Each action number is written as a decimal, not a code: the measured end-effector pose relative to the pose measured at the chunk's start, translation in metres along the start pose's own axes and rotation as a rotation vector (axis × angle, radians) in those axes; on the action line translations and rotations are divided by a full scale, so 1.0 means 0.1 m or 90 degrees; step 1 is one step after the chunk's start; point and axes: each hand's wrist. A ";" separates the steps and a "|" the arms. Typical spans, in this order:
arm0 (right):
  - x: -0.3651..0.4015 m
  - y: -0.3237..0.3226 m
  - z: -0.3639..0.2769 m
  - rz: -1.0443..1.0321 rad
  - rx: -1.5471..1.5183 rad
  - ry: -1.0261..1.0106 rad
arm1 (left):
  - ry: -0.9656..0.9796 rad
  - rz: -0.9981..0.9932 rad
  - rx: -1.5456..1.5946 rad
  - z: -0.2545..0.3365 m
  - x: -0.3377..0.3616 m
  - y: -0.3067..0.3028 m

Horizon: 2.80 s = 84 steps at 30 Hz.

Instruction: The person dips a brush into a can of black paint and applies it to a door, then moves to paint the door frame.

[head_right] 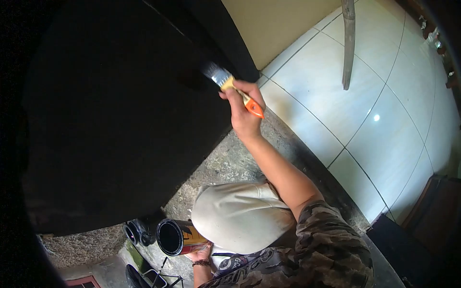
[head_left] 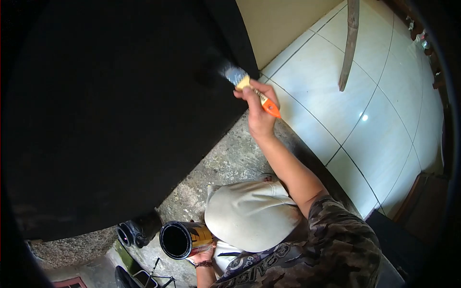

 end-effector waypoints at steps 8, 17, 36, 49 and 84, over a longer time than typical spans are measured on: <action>0.25 -0.33 -0.02 0.054 0.087 0.077 | -0.041 -0.029 -0.056 -0.16 0.02 0.15; 0.11 0.09 -0.01 0.015 0.059 0.033 | -0.067 -0.067 -0.012 -0.29 0.35 0.83; -0.31 1.39 -1.12 -0.084 -0.004 -0.197 | -0.105 -0.203 0.036 -0.36 0.17 0.80; -0.37 1.82 -1.63 -0.055 0.060 -0.125 | -0.036 -0.207 -0.013 -0.38 0.22 0.89; -0.61 2.58 -2.48 -0.075 0.054 -0.340 | -0.046 -0.225 0.075 -0.47 0.23 1.03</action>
Point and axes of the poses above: each hand's wrist, its own x-axis away from the middle knuckle, its own y-axis out of the palm, z = x × y, and after that the axes turned 8 degrees about z, right-handed
